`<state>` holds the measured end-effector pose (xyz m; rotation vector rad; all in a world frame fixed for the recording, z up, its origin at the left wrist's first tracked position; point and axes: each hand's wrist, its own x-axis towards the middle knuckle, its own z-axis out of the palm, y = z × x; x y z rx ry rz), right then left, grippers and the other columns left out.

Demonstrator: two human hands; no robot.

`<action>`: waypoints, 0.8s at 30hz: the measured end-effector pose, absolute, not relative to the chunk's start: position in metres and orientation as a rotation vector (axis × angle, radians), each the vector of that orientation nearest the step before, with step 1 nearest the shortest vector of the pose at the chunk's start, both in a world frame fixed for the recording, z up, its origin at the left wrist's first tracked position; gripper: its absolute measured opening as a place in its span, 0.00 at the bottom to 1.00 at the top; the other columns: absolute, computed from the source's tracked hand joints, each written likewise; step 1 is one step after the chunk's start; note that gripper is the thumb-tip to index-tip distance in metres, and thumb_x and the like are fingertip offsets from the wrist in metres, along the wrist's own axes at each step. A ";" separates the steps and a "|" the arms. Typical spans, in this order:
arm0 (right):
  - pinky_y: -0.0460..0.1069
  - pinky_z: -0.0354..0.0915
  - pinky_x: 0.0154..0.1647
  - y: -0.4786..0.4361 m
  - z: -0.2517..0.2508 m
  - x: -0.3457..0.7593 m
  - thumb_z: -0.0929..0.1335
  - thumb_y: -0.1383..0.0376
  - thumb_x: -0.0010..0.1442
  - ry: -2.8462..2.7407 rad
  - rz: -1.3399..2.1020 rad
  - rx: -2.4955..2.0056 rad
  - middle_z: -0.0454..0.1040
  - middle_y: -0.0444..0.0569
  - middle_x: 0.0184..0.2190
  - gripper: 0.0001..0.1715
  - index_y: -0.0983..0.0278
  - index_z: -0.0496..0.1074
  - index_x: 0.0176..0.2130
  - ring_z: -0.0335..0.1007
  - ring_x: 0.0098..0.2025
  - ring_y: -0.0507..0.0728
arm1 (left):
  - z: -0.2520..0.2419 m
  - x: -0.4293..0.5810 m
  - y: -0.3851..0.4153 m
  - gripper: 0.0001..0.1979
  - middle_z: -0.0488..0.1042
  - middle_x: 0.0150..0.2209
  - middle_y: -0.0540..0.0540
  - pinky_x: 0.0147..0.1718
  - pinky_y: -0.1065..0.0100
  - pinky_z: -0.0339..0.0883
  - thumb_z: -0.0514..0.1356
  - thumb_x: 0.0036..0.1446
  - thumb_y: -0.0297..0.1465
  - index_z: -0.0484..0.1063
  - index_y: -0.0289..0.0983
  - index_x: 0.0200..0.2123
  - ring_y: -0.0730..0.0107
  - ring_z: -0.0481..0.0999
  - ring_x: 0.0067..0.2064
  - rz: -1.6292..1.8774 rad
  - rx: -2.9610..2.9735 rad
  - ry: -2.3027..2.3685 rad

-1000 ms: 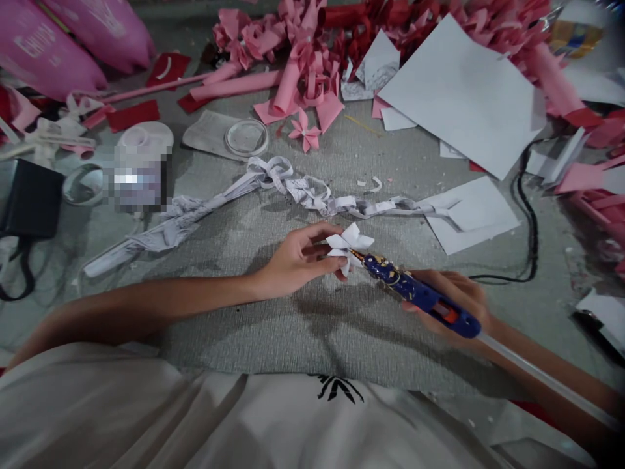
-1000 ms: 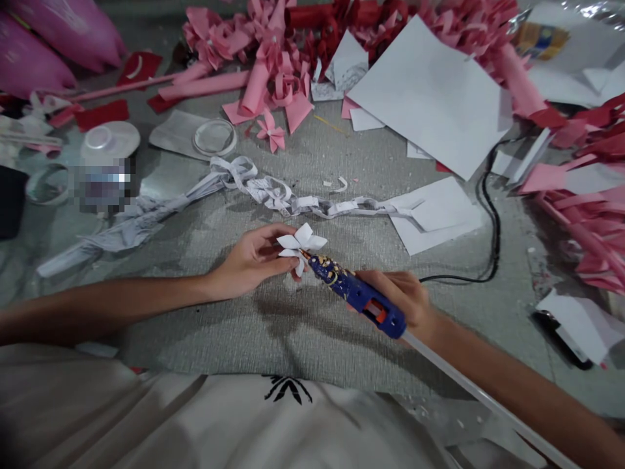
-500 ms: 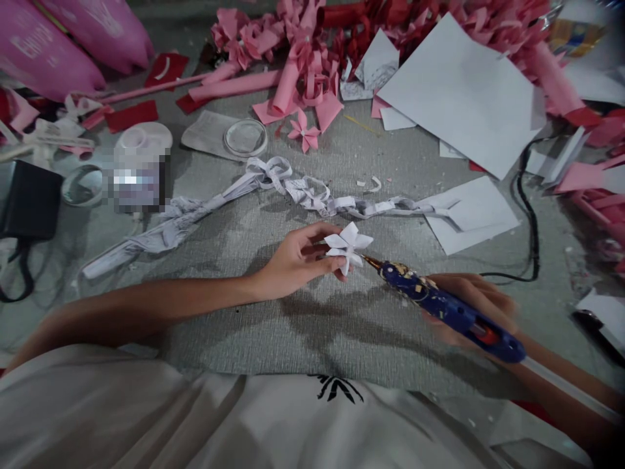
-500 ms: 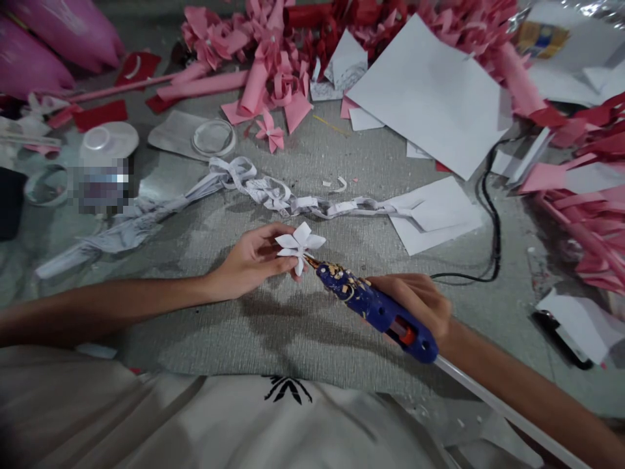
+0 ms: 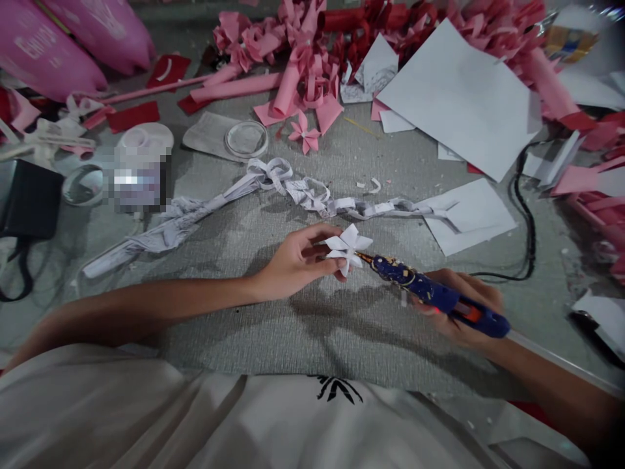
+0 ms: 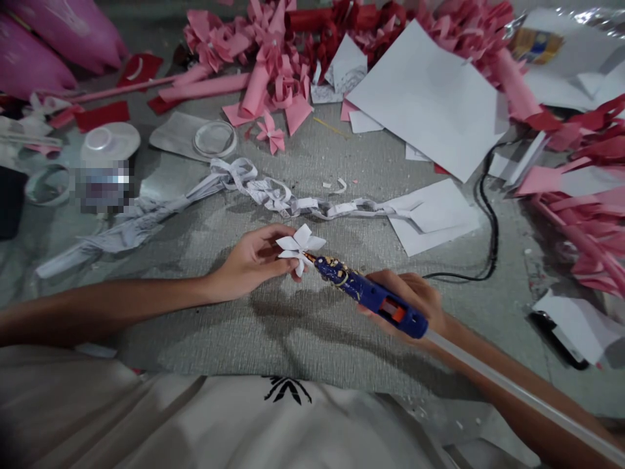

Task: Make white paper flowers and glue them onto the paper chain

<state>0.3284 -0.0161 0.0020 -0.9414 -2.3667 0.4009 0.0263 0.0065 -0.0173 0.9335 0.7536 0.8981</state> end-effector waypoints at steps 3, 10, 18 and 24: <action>0.46 0.64 0.25 -0.015 0.003 0.325 0.64 0.50 0.75 -2.350 0.380 -0.974 0.75 0.40 0.24 0.17 0.58 0.68 0.39 0.68 0.19 0.49 | -0.017 0.026 0.006 0.18 0.80 0.38 0.47 0.37 0.67 0.82 0.74 0.57 0.30 0.74 0.35 0.48 0.69 0.83 0.35 0.900 0.947 0.755; 0.46 0.61 0.23 -0.012 0.004 0.320 0.63 0.52 0.76 -2.401 0.323 -0.974 0.74 0.37 0.23 0.15 0.59 0.66 0.41 0.65 0.18 0.48 | -0.018 0.026 0.005 0.17 0.81 0.38 0.47 0.38 0.65 0.83 0.73 0.58 0.30 0.75 0.36 0.48 0.69 0.83 0.35 0.897 0.961 0.779; 0.49 0.61 0.25 -0.020 -0.003 0.327 0.63 0.51 0.76 -2.386 0.455 -0.972 0.77 0.41 0.26 0.15 0.58 0.70 0.43 0.69 0.21 0.51 | -0.021 0.026 0.005 0.17 0.80 0.42 0.46 0.38 0.64 0.84 0.73 0.58 0.30 0.76 0.36 0.49 0.69 0.83 0.36 0.927 0.942 0.745; 0.52 0.67 0.29 -0.020 -0.010 0.338 0.70 0.49 0.70 -2.340 0.516 -1.031 0.79 0.43 0.29 0.17 0.54 0.72 0.53 0.75 0.25 0.56 | -0.022 0.026 0.005 0.17 0.80 0.41 0.46 0.38 0.65 0.84 0.73 0.58 0.31 0.76 0.36 0.49 0.70 0.83 0.35 0.924 0.935 0.731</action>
